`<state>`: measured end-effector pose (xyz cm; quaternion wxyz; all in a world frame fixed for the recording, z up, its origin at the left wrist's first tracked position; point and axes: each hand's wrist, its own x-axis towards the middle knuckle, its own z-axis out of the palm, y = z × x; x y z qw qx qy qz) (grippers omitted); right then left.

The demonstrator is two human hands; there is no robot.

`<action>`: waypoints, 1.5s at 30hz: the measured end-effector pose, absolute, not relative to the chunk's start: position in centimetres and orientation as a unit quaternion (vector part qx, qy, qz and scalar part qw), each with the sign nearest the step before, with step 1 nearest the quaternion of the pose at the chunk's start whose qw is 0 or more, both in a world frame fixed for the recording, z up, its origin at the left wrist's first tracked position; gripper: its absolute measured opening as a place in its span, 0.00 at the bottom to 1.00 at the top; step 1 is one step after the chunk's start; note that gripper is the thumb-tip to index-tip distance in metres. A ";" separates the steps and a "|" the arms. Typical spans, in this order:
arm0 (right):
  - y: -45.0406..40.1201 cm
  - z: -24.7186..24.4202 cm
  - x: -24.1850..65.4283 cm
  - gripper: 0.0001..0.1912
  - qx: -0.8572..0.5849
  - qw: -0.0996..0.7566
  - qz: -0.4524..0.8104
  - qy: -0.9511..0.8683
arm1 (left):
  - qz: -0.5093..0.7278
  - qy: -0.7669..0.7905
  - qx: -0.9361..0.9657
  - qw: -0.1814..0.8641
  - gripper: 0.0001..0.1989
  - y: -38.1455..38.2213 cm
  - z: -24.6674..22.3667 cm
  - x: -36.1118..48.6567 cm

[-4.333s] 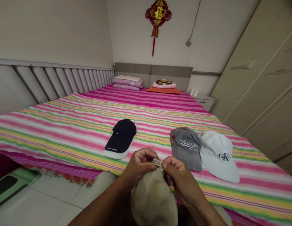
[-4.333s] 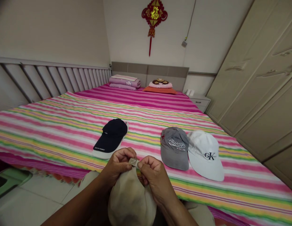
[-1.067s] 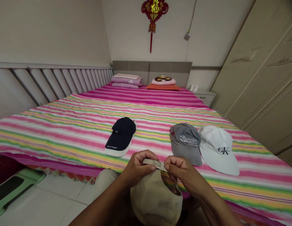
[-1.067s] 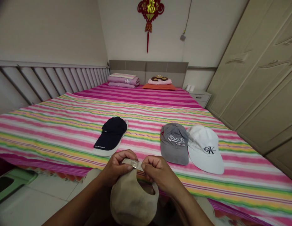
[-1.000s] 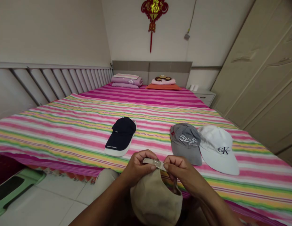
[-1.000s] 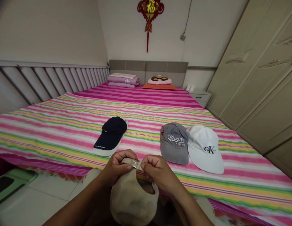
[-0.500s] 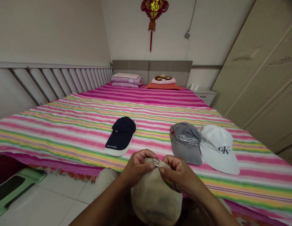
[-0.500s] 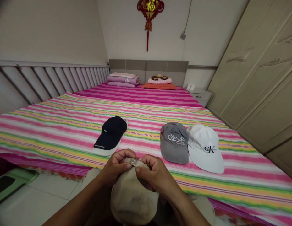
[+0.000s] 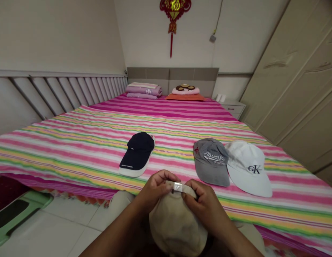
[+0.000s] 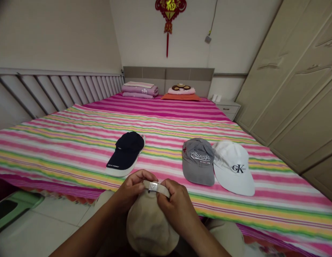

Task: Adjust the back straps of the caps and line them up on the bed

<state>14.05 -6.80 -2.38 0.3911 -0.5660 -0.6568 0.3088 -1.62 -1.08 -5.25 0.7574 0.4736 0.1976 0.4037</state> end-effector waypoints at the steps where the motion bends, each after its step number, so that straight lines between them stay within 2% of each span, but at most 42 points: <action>1: -6.8 -2.4 14.1 0.07 -0.565 0.392 0.310 -0.657 | 0.401 0.204 0.468 0.761 0.12 -1.0 -5.3 -1.7; 7: -6.7 -2.6 14.2 0.07 -0.557 0.420 0.344 -0.628 | 0.351 0.286 0.502 0.737 0.13 -1.1 -5.1 -1.9; 11: -7.0 -2.3 14.6 0.06 -0.532 0.421 0.414 -0.608 | 0.351 0.313 0.497 0.729 0.14 -1.1 -4.7 -1.7; 15: -7.3 -2.3 15.3 0.05 -0.516 0.405 0.457 -0.600 | 0.345 0.330 0.469 0.743 0.11 -0.9 -4.6 -1.7; 18: -7.5 -2.5 15.7 0.05 -0.540 0.400 0.396 -0.626 | 0.334 0.327 0.502 0.727 0.09 -1.1 -4.3 -1.8; 21: -7.6 -2.6 15.5 0.07 -0.564 0.389 0.344 -0.642 | 0.337 0.345 0.566 0.669 0.07 -1.4 -3.7 -1.8; 24: -8.0 -2.6 15.2 0.08 -0.563 0.380 0.324 -0.659 | 0.343 0.361 0.588 0.638 0.09 -1.8 -3.2 -1.7; 27: -8.5 -2.5 14.9 0.08 -0.566 0.373 0.263 -0.687 | 0.323 0.362 0.588 0.647 0.14 -1.9 -2.9 -1.8; 35: -9.3 -2.8 14.7 0.07 -0.545 0.371 0.159 -0.735 | 0.192 0.356 0.659 0.634 0.09 -1.2 -2.0 -2.1; 40: -9.6 -3.0 14.7 0.06 -0.508 0.375 0.109 -0.768 | 0.177 0.376 0.632 0.654 0.05 -1.1 -1.9 -1.9; 45: -9.8 -3.0 14.5 0.06 -0.483 0.367 0.064 -0.793 | 0.157 0.388 0.609 0.674 0.06 -1.0 -2.5 -1.6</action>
